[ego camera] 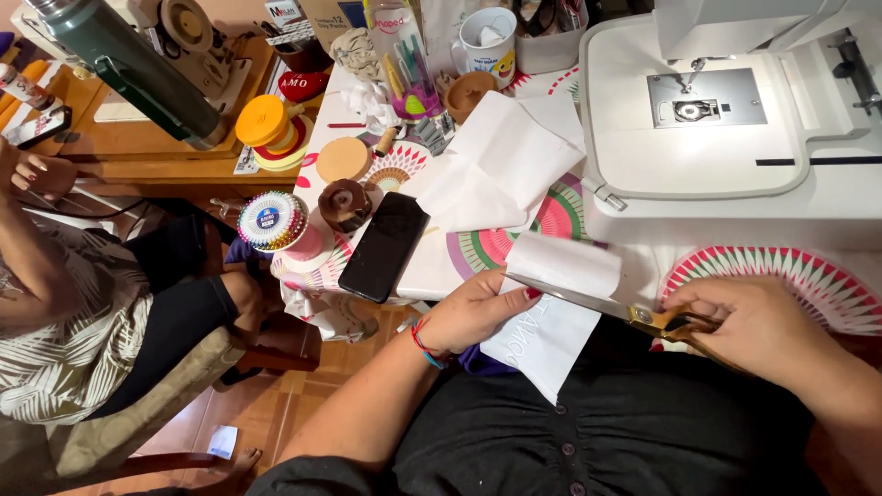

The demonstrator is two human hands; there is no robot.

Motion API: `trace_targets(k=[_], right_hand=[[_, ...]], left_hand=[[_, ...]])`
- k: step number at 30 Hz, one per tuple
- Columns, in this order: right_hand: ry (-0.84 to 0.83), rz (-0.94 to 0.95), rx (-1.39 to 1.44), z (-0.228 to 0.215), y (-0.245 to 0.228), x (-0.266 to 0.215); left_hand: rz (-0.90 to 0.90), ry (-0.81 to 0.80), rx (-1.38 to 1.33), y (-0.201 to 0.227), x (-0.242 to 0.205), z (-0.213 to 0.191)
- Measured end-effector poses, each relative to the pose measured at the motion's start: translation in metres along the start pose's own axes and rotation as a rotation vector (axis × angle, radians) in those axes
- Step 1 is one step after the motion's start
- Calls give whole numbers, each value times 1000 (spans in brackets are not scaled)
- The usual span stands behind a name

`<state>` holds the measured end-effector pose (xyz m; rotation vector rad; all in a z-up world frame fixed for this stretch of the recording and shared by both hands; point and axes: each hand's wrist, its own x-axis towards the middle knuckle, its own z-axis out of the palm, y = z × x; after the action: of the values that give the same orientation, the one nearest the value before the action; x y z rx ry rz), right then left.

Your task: The person uses scissors to cut a white pattern and then manipulates a small purple fabric pouch on a sewing table.

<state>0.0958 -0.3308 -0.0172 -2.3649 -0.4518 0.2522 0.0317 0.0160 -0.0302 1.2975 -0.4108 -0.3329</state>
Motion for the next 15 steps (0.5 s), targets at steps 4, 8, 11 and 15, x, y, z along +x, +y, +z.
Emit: trace_targets(k=[4,8,11,15], right_hand=[[-3,30,13,3,4,5],[-89,193,-188,-4,-33,14],[-142,288,-208,-9,-55,18],[-95,277,-207,-1,-31,25]], left_hand=[[-46,7,-23,8,5,-1],[8,-61,36,6,16,-4],[-72,-46,-20,-1,20,-11],[-93,-14,4,-1,23,-20]])
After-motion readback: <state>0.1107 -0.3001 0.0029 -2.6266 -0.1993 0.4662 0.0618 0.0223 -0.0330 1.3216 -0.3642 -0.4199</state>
